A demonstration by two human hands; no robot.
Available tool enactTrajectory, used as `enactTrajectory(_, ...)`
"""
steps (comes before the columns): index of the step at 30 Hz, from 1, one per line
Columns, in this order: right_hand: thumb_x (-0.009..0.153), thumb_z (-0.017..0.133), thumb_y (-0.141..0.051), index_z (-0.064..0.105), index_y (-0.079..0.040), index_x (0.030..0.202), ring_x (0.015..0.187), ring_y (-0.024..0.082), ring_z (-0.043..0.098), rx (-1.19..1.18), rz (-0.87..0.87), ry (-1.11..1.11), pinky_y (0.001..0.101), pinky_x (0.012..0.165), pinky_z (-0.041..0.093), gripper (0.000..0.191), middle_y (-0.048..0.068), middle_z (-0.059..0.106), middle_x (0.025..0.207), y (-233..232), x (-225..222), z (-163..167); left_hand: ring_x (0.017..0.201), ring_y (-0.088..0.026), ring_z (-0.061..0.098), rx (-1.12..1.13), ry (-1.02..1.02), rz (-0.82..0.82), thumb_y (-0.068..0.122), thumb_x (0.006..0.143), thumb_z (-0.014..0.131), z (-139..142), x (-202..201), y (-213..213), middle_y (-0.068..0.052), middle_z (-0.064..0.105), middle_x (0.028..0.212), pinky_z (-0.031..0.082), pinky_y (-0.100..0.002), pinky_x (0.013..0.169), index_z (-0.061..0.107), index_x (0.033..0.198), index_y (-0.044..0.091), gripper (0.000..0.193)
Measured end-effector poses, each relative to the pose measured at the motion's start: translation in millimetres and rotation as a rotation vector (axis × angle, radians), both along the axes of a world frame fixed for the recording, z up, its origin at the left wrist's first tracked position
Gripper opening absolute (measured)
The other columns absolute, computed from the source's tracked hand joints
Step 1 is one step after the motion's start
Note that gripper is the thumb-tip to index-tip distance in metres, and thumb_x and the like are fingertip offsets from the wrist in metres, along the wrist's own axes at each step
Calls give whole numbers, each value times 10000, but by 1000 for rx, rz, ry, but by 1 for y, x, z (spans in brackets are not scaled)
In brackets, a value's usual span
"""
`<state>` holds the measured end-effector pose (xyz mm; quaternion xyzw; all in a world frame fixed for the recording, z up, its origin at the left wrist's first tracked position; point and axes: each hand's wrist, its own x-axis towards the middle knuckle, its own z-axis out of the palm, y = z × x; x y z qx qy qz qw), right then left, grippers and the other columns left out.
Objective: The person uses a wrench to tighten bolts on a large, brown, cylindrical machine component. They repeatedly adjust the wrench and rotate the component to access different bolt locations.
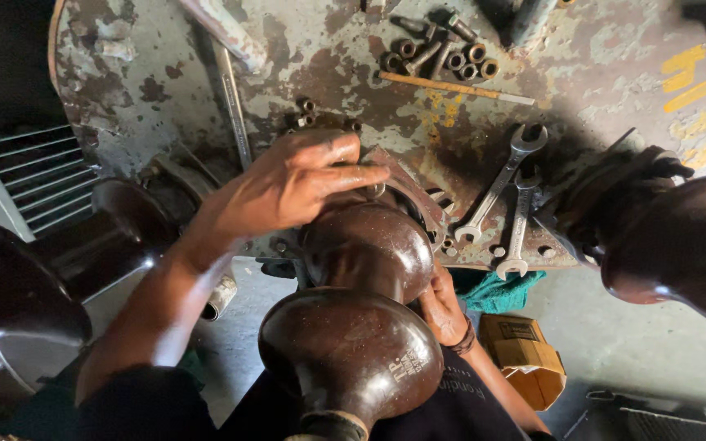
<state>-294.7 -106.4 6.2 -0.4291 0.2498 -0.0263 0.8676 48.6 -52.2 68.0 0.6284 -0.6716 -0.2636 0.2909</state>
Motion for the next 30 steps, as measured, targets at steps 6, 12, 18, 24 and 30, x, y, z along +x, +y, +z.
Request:
enactTrajectory(6,1124,518,-338,484,20,1502,1253,200,570,28,3,3,363,1096,456,522,122,627,1390,2,-3,-7,984,-281,712,63,131,-6,205,883,817,-4,1,-1,-158,689,1172,617,-391,831,716,1285,113,425)
enactTrajectory(12,1112,524,-370,442,4,1519,1272,197,568,49,13,-67,366,1094,466,559,113,608,1417,-1,2,-6,900,-204,669,-21,258,-4,197,896,822,-28,-2,1,-66,676,1021,628,-313,776,717,1256,115,384)
enactTrajectory(18,1103,531,-418,468,14,1518,1237,176,572,-14,24,-66,341,1056,474,601,99,610,1397,-9,9,0,657,-84,515,55,478,350,201,962,758,-33,13,41,-16,631,814,429,-269,518,760,1136,66,221)
enactTrajectory(24,1087,541,-359,544,47,1420,1173,168,603,-37,37,33,334,1017,500,525,99,665,1300,-21,19,7,731,-92,504,-327,1505,755,305,1074,635,-45,-44,79,-45,596,901,392,-253,636,690,1029,64,251)
enactTrajectory(30,1039,588,-345,590,76,1344,1126,164,630,-303,13,-11,325,987,517,520,107,694,1260,-39,21,5,819,-159,523,-314,1575,1069,297,1073,603,-61,-83,125,-36,591,927,403,-292,674,631,1026,76,228)
